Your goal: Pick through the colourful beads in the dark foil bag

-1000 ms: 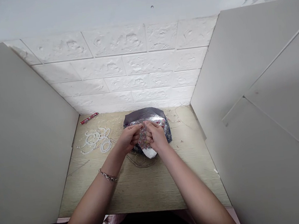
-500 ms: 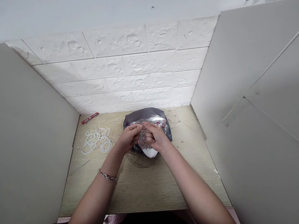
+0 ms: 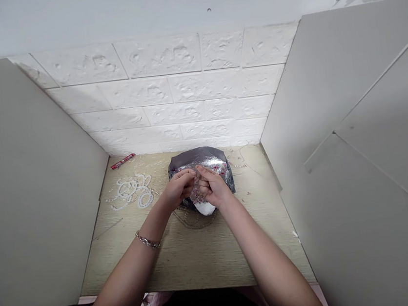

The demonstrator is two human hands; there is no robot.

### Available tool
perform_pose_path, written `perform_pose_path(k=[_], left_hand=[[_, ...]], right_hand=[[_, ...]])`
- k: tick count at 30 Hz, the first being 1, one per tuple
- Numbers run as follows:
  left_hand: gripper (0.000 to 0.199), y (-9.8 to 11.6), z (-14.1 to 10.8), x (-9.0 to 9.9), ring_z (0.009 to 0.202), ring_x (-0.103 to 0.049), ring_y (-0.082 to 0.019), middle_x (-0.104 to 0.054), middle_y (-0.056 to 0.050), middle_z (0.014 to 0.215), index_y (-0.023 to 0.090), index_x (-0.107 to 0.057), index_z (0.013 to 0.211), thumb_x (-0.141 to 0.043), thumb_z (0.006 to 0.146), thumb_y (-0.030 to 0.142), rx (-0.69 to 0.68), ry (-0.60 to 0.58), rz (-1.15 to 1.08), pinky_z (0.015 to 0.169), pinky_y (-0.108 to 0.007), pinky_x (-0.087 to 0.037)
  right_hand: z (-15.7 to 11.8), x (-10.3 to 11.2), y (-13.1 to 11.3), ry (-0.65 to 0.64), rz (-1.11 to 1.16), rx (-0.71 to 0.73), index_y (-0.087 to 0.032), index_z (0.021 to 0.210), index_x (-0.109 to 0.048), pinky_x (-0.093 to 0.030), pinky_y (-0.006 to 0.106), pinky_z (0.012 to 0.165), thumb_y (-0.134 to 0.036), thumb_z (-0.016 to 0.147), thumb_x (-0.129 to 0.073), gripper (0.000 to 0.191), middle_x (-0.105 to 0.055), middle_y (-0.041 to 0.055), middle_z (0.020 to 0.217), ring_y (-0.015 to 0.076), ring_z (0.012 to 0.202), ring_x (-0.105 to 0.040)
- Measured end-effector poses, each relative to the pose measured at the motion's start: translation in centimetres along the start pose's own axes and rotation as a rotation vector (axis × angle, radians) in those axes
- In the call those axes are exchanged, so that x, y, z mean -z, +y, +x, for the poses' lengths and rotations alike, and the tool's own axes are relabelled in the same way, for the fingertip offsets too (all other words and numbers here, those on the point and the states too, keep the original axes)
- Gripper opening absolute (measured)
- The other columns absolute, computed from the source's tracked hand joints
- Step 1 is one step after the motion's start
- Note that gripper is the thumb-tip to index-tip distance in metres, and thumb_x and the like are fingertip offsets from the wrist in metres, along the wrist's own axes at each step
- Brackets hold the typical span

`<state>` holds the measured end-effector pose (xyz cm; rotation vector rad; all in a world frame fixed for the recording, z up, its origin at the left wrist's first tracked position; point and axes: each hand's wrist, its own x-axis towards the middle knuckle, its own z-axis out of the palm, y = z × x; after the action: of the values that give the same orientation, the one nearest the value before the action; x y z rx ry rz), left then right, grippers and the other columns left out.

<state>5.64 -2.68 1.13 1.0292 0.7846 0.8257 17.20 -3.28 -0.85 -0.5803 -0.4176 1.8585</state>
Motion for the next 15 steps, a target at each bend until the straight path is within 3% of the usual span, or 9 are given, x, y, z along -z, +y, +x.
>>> perform_pose_path(k=[15], left_hand=[[0.014,-0.06,0.0,0.0,0.031,-0.014,0.0,-0.021,0.009,0.043,0.016,-0.039,0.06,-0.048,0.068,0.024,-0.014,0.028,0.021,0.031,-0.016,-0.006]], right_hand=[[-0.14,-0.15,0.05,-0.031,-0.049,0.028,-0.015,0.072,-0.051,-0.008,0.011,0.027,-0.021,0.062,-0.063,0.017,-0.022,-0.0115,0.041,0.0001,0.033,-0.012]])
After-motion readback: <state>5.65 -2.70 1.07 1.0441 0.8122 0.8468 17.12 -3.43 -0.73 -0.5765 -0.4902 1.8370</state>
